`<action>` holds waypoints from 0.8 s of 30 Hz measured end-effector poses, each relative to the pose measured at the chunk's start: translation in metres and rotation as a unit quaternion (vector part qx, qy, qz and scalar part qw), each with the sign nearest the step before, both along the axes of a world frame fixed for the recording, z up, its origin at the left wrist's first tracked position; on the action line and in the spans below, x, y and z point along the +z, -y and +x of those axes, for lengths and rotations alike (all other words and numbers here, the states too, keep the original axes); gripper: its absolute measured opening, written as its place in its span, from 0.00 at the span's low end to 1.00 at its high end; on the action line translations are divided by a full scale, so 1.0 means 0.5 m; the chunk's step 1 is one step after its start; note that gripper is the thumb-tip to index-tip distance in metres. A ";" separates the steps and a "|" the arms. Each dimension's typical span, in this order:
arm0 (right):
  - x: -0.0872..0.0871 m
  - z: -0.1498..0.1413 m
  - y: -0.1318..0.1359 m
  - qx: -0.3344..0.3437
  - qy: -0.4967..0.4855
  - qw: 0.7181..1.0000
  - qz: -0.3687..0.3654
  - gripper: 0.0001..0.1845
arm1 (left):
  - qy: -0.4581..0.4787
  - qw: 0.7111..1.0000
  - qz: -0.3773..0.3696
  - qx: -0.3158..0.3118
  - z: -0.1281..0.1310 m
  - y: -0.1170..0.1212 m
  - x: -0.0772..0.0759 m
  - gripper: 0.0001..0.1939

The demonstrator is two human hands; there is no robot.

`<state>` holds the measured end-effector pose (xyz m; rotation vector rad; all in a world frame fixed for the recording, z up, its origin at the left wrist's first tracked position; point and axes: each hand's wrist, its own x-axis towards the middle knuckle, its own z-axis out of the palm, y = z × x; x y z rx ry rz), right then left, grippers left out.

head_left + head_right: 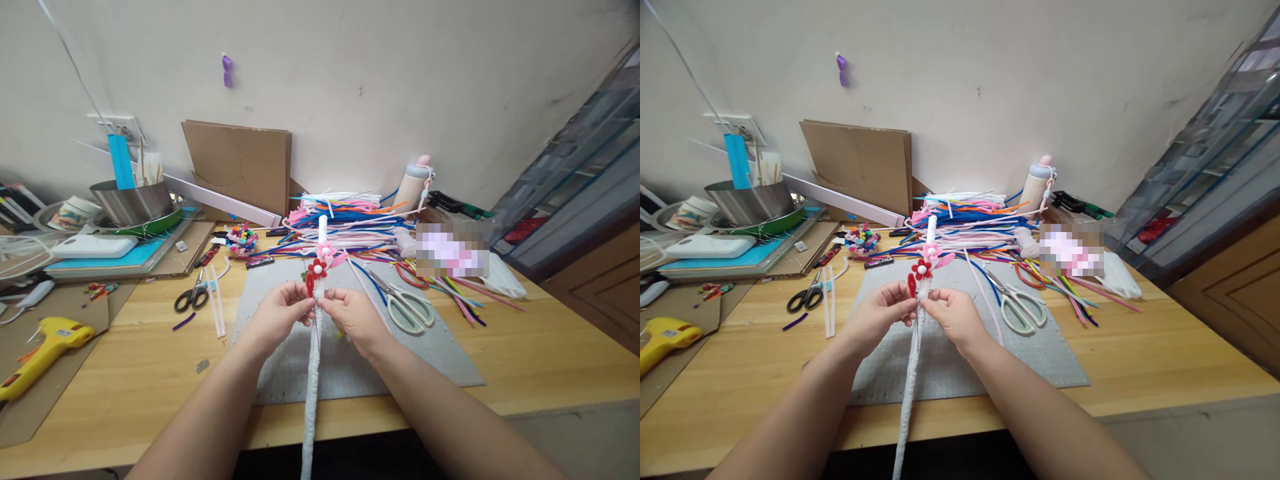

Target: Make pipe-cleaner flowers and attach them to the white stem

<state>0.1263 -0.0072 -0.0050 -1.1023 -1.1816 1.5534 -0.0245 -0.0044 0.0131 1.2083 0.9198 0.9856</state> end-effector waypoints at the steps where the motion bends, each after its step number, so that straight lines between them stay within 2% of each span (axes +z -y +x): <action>1: 0.000 0.000 0.000 0.000 -0.001 1.000 0.000 0.18 | 0.002 1.000 0.007 -0.003 0.000 -0.001 -0.001 0.10; 5: -0.001 0.000 0.001 0.011 -0.001 1.000 0.001 0.18 | -0.005 0.999 0.053 0.012 0.001 -0.005 -0.006 0.08; 16: 0.000 0.002 0.005 0.030 0.016 0.999 0.007 0.19 | -0.054 0.977 0.170 0.117 0.013 0.000 -0.025 0.03; 20: 0.001 0.001 0.006 0.024 0.019 0.999 0.011 0.18 | -0.055 0.974 0.172 0.138 0.021 0.004 -0.030 0.03; 24: 0.007 -0.003 0.008 0.009 0.022 1.000 0.014 0.18 | 0.005 0.983 0.117 0.139 0.031 0.011 -0.024 0.05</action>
